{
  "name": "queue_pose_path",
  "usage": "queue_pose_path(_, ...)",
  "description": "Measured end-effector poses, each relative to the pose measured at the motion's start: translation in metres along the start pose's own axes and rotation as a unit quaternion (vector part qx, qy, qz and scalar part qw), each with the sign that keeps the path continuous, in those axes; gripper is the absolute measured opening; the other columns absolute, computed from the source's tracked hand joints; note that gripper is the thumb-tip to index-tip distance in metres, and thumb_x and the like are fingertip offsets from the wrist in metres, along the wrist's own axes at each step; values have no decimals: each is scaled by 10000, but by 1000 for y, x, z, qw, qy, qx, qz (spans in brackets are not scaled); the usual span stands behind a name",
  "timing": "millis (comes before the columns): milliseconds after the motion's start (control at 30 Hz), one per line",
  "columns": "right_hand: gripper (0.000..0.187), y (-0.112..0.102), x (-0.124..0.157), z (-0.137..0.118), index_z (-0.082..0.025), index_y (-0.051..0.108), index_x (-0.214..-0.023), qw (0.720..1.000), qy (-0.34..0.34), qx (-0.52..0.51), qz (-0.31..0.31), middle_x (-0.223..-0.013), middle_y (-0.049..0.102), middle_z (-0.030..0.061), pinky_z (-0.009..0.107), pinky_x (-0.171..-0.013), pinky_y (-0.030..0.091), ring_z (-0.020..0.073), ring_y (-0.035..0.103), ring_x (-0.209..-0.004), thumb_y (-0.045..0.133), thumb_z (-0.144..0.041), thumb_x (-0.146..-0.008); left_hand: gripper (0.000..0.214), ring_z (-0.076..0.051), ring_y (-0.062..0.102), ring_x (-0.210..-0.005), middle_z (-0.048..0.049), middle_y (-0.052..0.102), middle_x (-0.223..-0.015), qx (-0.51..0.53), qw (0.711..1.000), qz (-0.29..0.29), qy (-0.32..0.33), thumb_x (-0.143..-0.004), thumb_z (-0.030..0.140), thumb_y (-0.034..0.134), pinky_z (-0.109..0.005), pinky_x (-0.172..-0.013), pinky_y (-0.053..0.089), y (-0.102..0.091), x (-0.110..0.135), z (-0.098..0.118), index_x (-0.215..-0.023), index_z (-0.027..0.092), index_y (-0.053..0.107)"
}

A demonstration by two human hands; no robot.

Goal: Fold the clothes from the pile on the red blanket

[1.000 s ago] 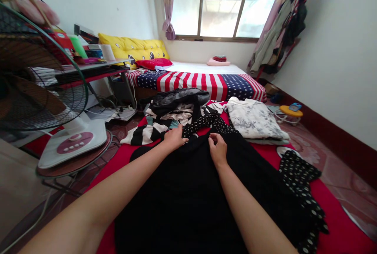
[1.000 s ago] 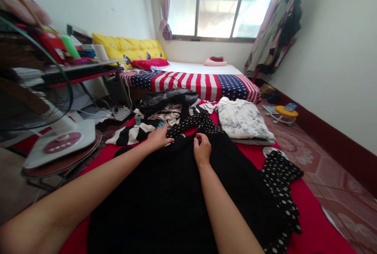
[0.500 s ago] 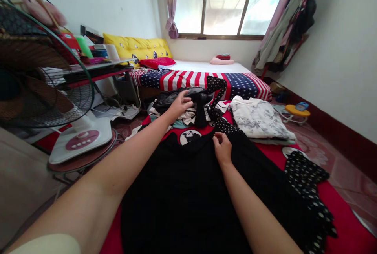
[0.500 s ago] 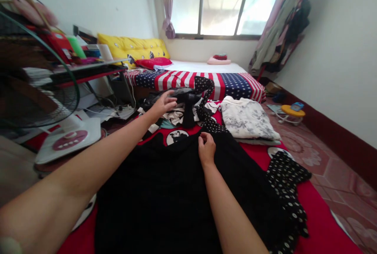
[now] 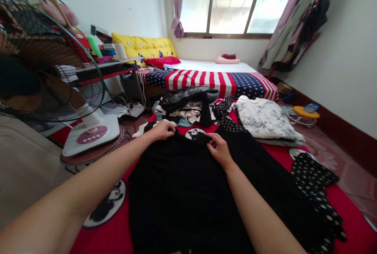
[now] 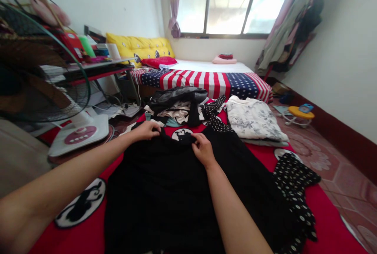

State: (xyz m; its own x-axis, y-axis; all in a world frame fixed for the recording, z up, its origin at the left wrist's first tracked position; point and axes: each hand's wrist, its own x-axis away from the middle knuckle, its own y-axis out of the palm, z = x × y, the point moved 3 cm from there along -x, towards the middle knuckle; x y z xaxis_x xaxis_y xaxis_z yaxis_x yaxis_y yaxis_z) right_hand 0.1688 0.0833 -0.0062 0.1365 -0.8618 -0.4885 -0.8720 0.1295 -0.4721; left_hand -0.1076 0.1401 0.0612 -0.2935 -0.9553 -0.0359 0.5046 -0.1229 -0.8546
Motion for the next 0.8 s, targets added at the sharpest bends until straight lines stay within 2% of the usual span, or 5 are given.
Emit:
queue_pose_path(133,544,-1,-2,8,-201,477,-1339,996,9,-84,38,-1314,558,117,367,-939,512,223,578,-1176,577,-242,-806,346,-257,615,-1054,-149,601,-1153,-35,974,214,-63,-873,161,425,-407,-997,458,-22,-9,-9,-1177,113,584)
queue_pose_path(267,565,-1,-3,9,-193,466,-1369,1000,-14,4,18,-1413,493,126,431,-1098,379,234,467,-1312,591,-286,-827,522,-312,408,-1331,-194,322,-1465,-65,954,290,-43,-784,93,567,-425,-1146,322,-13,1,-3,-1301,93,496)
queue_pose_path(433,516,5,-4,9,-230,474,-1381,982,8,168,-86,-1437,487,83,562,-1150,221,255,345,-1400,540,-390,-895,468,-254,396,-1362,-96,447,-1451,-127,968,147,157,-930,355,495,-445,-1152,311,40,28,15,-1380,228,477)
queue_pose_path(533,538,7,-4,10,-251,447,-1416,946,61,297,-115,-1519,374,59,619,-1140,162,287,241,-1442,491,-465,-924,554,-278,284,-1431,-68,352,-1539,-196,970,45,139,-936,523,441,-531,-1163,232,64,36,1,-1443,301,400)
queue_pose_path(800,630,4,-4,16,-267,328,-1494,868,152,452,-136,-1583,232,41,563,-1144,190,280,160,-1462,330,-589,-953,531,-245,188,-1468,-80,218,-1592,-209,968,86,106,-959,470,423,-467,-1183,214,67,45,-16,-1444,252,409)
